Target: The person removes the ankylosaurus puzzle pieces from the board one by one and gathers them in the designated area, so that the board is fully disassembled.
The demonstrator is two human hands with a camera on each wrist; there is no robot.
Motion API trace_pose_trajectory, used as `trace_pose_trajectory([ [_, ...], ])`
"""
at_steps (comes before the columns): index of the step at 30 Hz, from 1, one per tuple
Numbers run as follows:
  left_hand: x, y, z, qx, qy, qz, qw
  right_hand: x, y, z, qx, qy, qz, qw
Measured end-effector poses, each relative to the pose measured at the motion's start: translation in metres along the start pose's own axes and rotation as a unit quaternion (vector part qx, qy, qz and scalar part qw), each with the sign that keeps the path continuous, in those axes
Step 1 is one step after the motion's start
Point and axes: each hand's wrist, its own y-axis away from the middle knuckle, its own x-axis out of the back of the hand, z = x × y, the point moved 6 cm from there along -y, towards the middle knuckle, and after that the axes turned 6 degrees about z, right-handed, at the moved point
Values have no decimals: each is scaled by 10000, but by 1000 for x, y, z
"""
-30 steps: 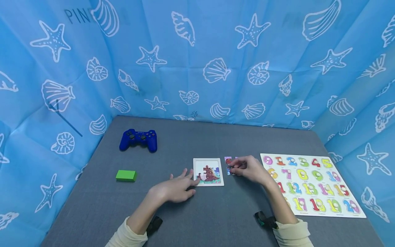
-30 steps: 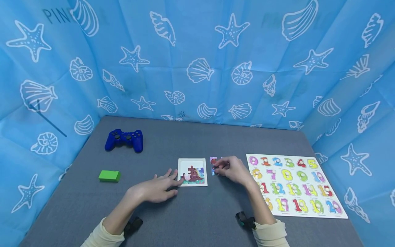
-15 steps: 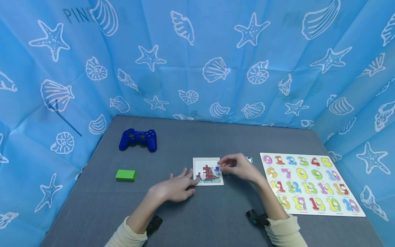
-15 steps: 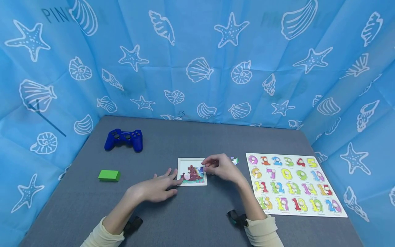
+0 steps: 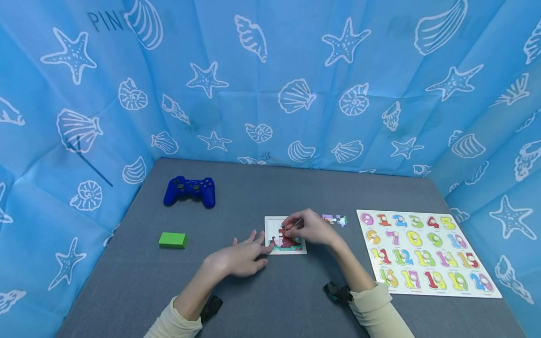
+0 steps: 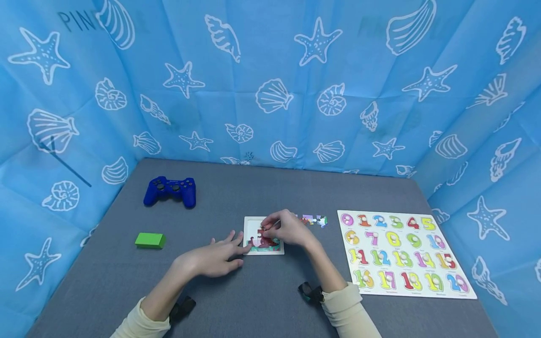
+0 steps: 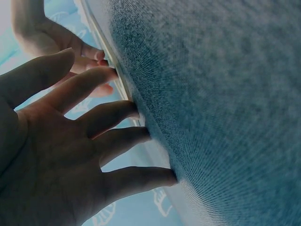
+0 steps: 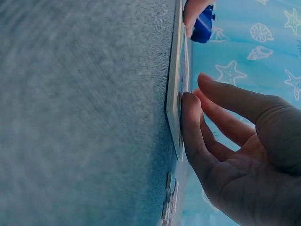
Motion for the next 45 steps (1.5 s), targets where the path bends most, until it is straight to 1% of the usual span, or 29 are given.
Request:
trace_pose_trajectory([
  [1,-1,-1,-1,-12,10,-6,10000,-1,-1,0,-51,45,22,10000],
  [4,-12,-13,-14,-112,-12,8,9999,-1,-3,0,-174,210,95,9996],
  [7,-21,-23,-26,-210,-52,26,9998,-2,-4,0,-192,412,163,9988],
  [8,-22,-24,-28,-222,-57,31,9997,-2,-5,0,-170,467,181,9986],
  [10,-17,-19,-22,-157,-24,14,9999,-3,-6,-1,-122,556,206,9982],
  [11,-16,-18,-21,-192,7,-15,9998,-3,-6,-2,-91,594,216,9980],
  [13,-10,-11,-14,-84,12,-51,10000,-5,-8,-2,-93,646,208,9977],
  [15,-14,-15,-19,-80,17,-13,10000,-6,-8,-3,-96,739,194,9970],
  [17,-11,-11,-15,-70,21,1,10000,-7,-9,-4,-119,853,202,9961],
  [18,-10,-9,-13,-6,-6,23,10000,-7,-10,-4,-157,905,221,9955],
  [20,-8,-8,-11,-55,-7,51,10000,-8,-10,-6,-209,1014,286,9942],
  [22,1,4,2,-23,7,-15,10000,-8,-10,-8,-268,1075,350,9932],
  [25,0,3,2,-53,19,-39,10000,-7,-10,-9,-357,1077,408,9927],
  [30,-3,-2,-3,-52,39,-12,10000,-8,-10,-5,-445,937,323,9941],
  [32,-9,-8,-10,-126,33,-15,9999,-9,-10,-3,-419,870,263,9950],
  [37,-17,-18,-21,-142,-51,-38,9999,-8,-11,0,-360,803,213,9959],
  [39,-16,-17,-19,-59,-83,-48,9999,-7,-10,1,-365,787,200,9960],
  [43,-17,-19,-20,-50,-23,-94,9999,-4,-10,-1,-284,783,140,9964],
  [45,-13,-14,-16,-3,3,-83,10000,-4,-10,-2,-271,800,109,9964],
])
